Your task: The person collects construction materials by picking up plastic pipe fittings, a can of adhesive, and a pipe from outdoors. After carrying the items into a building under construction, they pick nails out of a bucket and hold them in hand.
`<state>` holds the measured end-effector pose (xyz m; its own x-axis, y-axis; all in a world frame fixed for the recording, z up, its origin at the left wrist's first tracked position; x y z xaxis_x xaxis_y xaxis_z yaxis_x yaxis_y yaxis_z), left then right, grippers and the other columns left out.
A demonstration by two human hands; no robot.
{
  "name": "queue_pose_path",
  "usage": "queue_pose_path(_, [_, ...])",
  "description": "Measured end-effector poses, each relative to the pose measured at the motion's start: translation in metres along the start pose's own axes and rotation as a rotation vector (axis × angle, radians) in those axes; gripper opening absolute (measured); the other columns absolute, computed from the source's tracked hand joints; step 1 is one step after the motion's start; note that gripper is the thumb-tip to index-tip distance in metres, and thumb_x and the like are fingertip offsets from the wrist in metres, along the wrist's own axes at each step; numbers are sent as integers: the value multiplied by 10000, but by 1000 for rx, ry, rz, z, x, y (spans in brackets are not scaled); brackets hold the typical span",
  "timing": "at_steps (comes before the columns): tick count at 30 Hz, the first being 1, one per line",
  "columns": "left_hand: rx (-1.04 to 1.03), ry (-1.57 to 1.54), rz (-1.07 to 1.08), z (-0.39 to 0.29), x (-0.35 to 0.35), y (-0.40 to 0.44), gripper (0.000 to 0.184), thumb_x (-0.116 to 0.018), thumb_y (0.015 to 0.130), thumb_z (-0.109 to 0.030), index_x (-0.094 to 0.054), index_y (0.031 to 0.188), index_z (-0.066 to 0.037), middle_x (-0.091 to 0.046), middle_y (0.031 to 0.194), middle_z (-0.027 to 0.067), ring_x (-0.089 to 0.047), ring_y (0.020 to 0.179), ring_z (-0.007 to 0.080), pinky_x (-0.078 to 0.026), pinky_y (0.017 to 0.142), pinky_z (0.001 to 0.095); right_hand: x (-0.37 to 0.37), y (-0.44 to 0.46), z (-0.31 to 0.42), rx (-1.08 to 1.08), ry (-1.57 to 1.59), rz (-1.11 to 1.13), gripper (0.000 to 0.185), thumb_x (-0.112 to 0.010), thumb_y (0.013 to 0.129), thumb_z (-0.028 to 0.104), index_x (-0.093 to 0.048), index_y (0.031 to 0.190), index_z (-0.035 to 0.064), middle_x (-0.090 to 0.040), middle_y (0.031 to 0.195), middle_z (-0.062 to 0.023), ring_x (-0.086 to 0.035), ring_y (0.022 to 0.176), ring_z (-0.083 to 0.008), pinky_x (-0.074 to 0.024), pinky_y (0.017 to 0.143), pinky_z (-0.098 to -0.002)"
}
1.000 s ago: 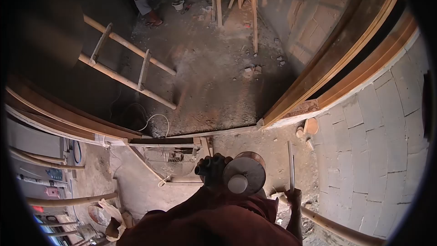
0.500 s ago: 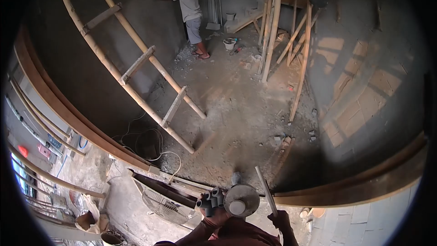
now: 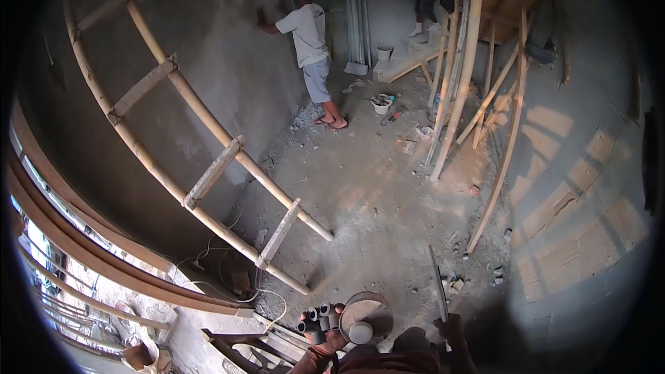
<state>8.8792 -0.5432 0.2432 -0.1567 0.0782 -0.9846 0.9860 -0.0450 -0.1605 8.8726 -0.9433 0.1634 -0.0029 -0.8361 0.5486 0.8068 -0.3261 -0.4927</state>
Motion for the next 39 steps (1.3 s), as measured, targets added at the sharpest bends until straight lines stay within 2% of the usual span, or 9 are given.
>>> queue_pose_path(5, [-89, -75, -22, 11, -20, 134, 644, -676, 804, -692, -690, 1121, -131, -664, 1184, 104, -592, 1134, 302, -430, 1068, 498, 23, 130, 80, 32, 48, 36, 214, -812, 798, 205, -700, 745, 29, -623, 547, -58, -611, 445, -168, -497, 435, -356])
queue_pose_path(11, [-83, -42, -55, 44, -32, 294, 624, -662, 826, -678, -687, 1128, -133, -644, 1207, 108, -576, 1172, 323, -429, 1076, 523, 40, 312, 171, 86, 8, 150, 216, -818, 794, 202, -700, 747, 27, -622, 554, -61, -609, 439, -163, -498, 429, -351])
queue_pose_path(14, [-64, -31, -65, 62, -61, 374, 615, -655, 837, -671, -685, 1132, -133, -635, 1219, 110, -568, 1192, 334, -428, 1080, 535, 51, 397, 230, 321, -154, 64, 250, -815, 798, 250, -734, 768, 15, -656, 575, -84, -643, 458, -170, -531, 476, -351])
queue_pose_path(18, [-42, -37, -69, 81, -100, 468, 602, -646, 851, -662, -683, 1137, -134, -622, 1234, 112, -557, 1217, 348, -427, 1085, 552, 81, 496, 323, 224, -140, 246, 285, -823, 797, 312, -738, 791, 39, -657, 558, -89, -681, 516, -234, -552, 544, -408])
queue_pose_path(21, [-45, -39, -57, 83, -119, 538, 593, -639, 862, -656, -682, 1141, -135, -612, 1246, 114, -548, 1237, 358, -427, 1089, 564, 91, 566, 383, 297, -171, 244, 274, -808, 826, 259, -687, 716, 39, -620, 535, -50, -614, 439, -154, -500, 450, -349])
queue_pose_path(28, [-23, -32, -29, 51, -132, 715, 571, -624, 886, -640, -678, 1150, -136, -589, 1273, 119, -529, 1282, 383, -425, 1098, 593, 62, 728, 467, 442, -328, 145, 286, -794, 857, 319, -712, 809, 50, -621, 537, -61, -617, 435, -182, -503, 462, -373])
queue_pose_path(29, [-16, -35, -22, 42, -131, 743, 568, -621, 890, -638, -677, 1151, -136, -586, 1276, 120, -526, 1288, 387, -425, 1099, 597, 58, 739, 490, 230, -367, 198, 394, -800, 814, 427, -747, 902, 47, -738, 857, -224, -730, 847, -419, -570, 757, -510])
queue_pose_path(37, [109, -33, 78, -35, -183, 992, 544, -603, 919, -620, -673, 1162, -138, -560, 1307, 125, -504, 1339, 415, -424, 1110, 630, 65, 815, 660, -76, -151, 234, 301, -794, 819, 326, -752, 856, 30, -731, 739, -147, -739, 721, -282, -573, 691, -430])
queue_pose_path(39, [155, -22, 116, -47, -206, 1050, 538, -599, 926, -615, -672, 1164, -139, -554, 1315, 126, -499, 1352, 422, -423, 1112, 638, 67, 841, 696, 73, -203, 118, 289, -789, 826, 311, -746, 844, 26, -734, 750, -154, -738, 726, -283, -570, 696, -435])
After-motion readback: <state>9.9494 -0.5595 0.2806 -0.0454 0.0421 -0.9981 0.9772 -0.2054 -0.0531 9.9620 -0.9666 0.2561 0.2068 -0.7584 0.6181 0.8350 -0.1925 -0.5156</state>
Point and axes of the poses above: each hand's wrist, its own y-axis towards the middle knuckle, its own x-axis out of the back of the hand, z = x × y, the point moved 2 cm from there along y, towards the middle knuckle
